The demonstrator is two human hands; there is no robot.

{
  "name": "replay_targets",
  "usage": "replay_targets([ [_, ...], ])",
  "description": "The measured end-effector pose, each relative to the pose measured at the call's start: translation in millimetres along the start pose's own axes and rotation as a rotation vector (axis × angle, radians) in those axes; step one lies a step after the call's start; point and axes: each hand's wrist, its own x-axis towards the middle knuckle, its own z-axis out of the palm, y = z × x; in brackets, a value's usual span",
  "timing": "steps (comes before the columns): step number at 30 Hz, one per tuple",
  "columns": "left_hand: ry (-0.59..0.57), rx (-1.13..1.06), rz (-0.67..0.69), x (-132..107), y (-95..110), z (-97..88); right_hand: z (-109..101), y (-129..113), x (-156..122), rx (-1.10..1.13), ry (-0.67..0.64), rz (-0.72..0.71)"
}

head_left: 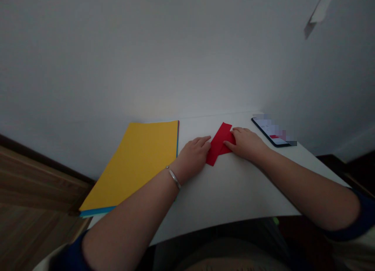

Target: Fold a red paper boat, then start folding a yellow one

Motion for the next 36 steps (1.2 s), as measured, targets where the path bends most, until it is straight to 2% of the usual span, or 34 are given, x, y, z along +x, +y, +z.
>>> replay_targets([
  [5, 0.0, -0.064, 0.02, -1, -1, 3.0, 12, 8, 10, 0.208, 0.046, 0.034],
  [10, 0.022, -0.081, 0.028, -2, 0, 1.3, 13, 6, 11, 0.532, 0.097, 0.086],
  [20, -0.013, -0.103, 0.0, -2, 0, 2.7, 20, 2, 9, 1.074, 0.087, 0.075],
  [26, -0.025, -0.116, -0.006, -3, 0, 1.8, 12, -6, 7, 1.143, 0.043, 0.171],
  [29, -0.04, -0.117, -0.015, -3, 1, 1.2, 12, -6, 6, 1.131, 0.076, 0.139],
  [32, -0.035, -0.144, -0.05, -3, 2, 0.2, 11, -7, 5, 1.228, 0.077, 0.095],
  [36, 0.044, -0.334, -0.075, 0, 2, -0.5, 4, -10, 2, 1.358, 0.09, 0.041],
])
